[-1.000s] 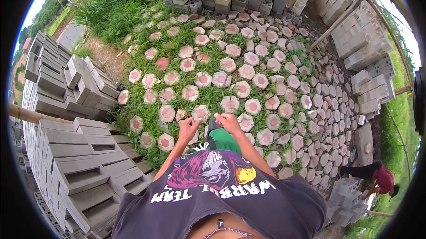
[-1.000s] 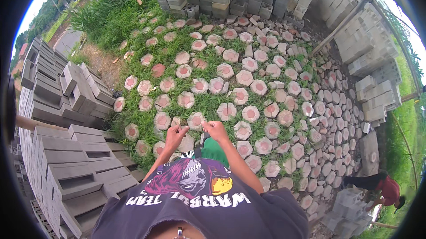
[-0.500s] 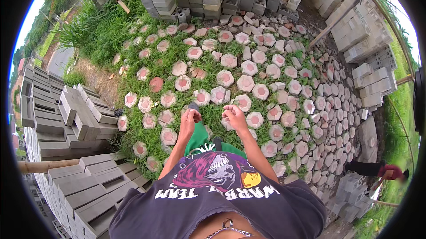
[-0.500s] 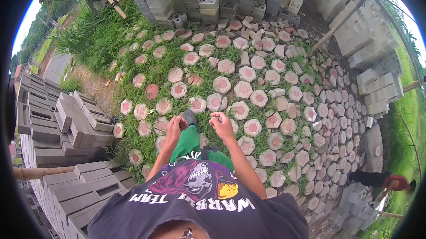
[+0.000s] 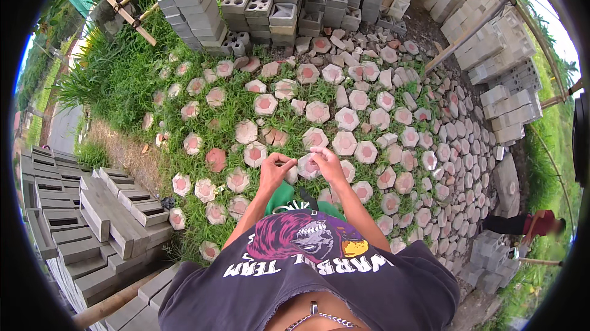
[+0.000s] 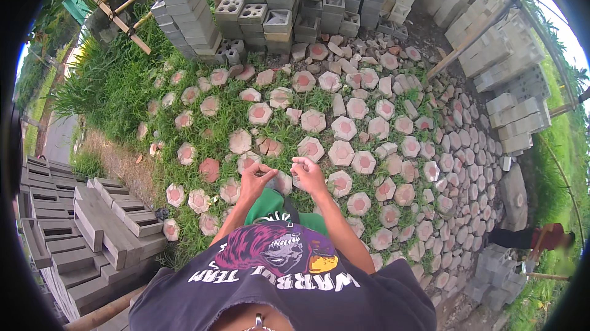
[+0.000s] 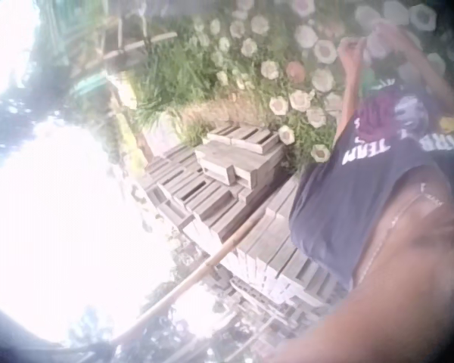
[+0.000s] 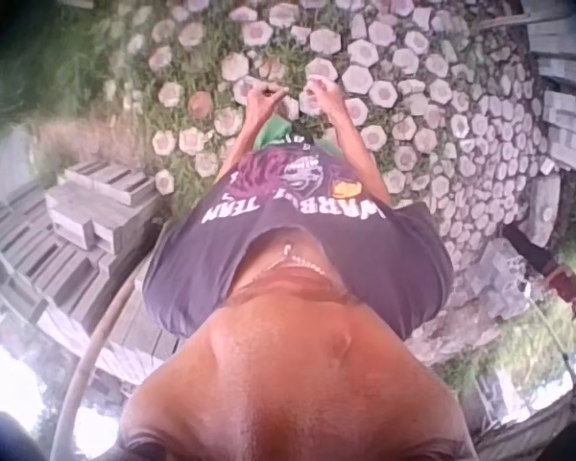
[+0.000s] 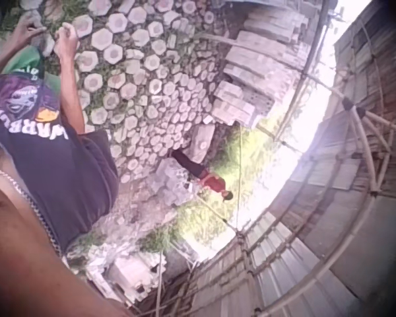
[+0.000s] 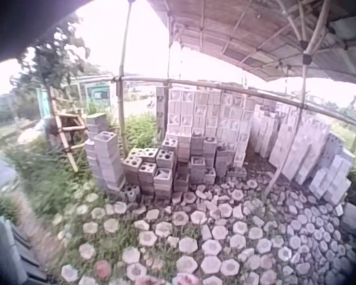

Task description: The person moves decorative concrete ventilation blocks one at a time from a large outdoor pile to a smaller sorted stack.

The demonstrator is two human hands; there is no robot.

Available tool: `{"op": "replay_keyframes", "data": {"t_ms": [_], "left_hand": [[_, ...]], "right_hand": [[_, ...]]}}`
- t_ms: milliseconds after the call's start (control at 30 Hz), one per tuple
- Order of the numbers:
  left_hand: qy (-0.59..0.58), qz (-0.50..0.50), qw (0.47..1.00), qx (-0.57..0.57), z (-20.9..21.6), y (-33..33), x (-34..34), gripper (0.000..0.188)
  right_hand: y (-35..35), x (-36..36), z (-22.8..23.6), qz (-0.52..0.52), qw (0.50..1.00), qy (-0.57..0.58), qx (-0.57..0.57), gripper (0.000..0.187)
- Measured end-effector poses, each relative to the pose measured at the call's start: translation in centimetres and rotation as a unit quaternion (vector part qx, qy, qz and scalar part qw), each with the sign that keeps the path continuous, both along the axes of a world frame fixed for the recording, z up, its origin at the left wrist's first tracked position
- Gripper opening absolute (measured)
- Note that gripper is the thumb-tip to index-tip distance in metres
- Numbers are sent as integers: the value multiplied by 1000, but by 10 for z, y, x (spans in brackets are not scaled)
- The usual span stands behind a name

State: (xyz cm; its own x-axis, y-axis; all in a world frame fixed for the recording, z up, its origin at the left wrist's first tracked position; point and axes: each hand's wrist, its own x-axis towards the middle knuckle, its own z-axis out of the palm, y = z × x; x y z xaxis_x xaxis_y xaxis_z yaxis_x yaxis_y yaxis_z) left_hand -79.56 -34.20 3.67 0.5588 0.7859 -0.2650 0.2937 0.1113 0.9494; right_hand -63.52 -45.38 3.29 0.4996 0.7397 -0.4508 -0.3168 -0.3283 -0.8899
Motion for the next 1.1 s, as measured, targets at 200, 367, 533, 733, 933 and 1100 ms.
{"op": "replay_keyframes", "data": {"t_ms": [200, 367, 533, 733, 933, 1100], "left_hand": [[49, 9, 998, 28, -5, 86, 29, 38], [77, -19, 997, 4, -20, 129, 60, 44], [94, -37, 995, -3, -18, 179, 109, 49], [55, 3, 998, 24, -44, 256, 200, 54], [17, 86, 996, 32, -52, 325, 291, 49], [-8, 90, 996, -14, -44, 364, 333, 50]], "right_hand": [[72, 20, 8, -14, 1000, 2, -13, 31], [106, 46, -12, -18, 999, 17, -43, 26], [162, 95, -28, -16, 999, 31, -39, 25], [261, 209, -39, 67, 997, -10, -24, 28], [345, 328, -22, 33, 999, -23, 17, 24], [383, 386, -36, 35, 999, 14, -11, 23]]}}
